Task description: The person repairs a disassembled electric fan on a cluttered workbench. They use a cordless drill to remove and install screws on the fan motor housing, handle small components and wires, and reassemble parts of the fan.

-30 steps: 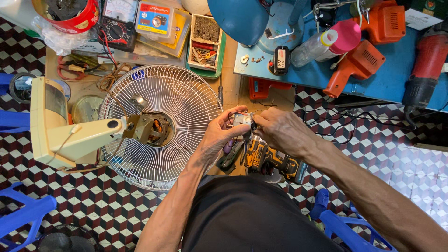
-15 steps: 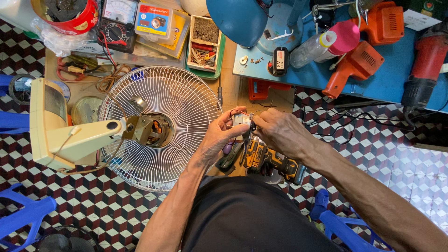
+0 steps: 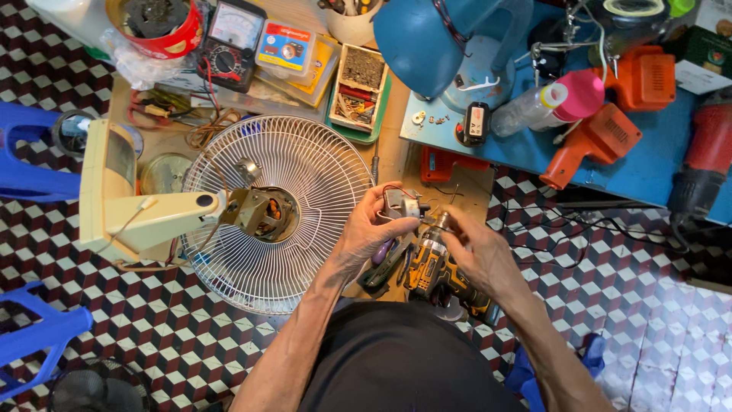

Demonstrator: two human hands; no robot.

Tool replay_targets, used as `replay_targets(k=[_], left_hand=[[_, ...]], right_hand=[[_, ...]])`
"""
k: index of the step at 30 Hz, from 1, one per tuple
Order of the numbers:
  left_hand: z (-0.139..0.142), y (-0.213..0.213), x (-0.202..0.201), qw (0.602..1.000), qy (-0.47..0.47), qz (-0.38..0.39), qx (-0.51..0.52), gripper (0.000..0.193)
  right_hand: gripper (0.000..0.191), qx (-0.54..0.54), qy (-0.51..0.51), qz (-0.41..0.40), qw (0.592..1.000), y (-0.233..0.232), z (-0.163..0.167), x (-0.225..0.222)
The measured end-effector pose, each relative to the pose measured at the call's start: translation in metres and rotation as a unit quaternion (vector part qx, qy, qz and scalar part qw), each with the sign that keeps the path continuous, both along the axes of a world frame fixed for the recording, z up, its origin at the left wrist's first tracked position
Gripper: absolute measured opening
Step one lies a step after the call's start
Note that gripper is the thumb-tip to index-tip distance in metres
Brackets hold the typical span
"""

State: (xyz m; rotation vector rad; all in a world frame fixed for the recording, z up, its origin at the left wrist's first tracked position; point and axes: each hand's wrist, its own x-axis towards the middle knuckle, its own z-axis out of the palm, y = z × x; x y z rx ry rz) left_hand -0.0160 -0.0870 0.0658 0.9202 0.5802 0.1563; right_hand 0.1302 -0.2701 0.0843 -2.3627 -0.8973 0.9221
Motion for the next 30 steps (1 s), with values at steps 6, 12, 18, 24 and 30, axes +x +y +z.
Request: replay_targets(k=[6,12,18,24,30], left_hand=[[-0.014,0.004,-0.007,0.999,-0.016,0.035,-0.012,0.077],[-0.019,-0.003,0.007,0.984,-0.053,0.088,-0.145,0.068],[-0.012,-0.008,0.012,0.982,-0.060,0.093,-0.155,0.053],[-0.044,0.003,0.018,0.913,-0.049,0.204,-0.351,0.043],[-0.076,0.002,0.032,0.924,0.015,0.210,-0.318,0.029]], right_hand=[[0.092,-0.110,-0.177,0.159,0.965,-0.079,-0.105,-0.062],[0.096,-0.105,-0.239,0.099,0.960,-0.095,-0.159,-0.068],[0.098,-0.043,-0.173,0.007,0.984,-0.099,-0.131,-0.052],[0.079,0.055,-0.111,-0.132,0.983,-0.138,-0.050,-0.057],[0.053,0.195,-0.276,-0.018,0.941,-0.147,-0.017,-0.064]])
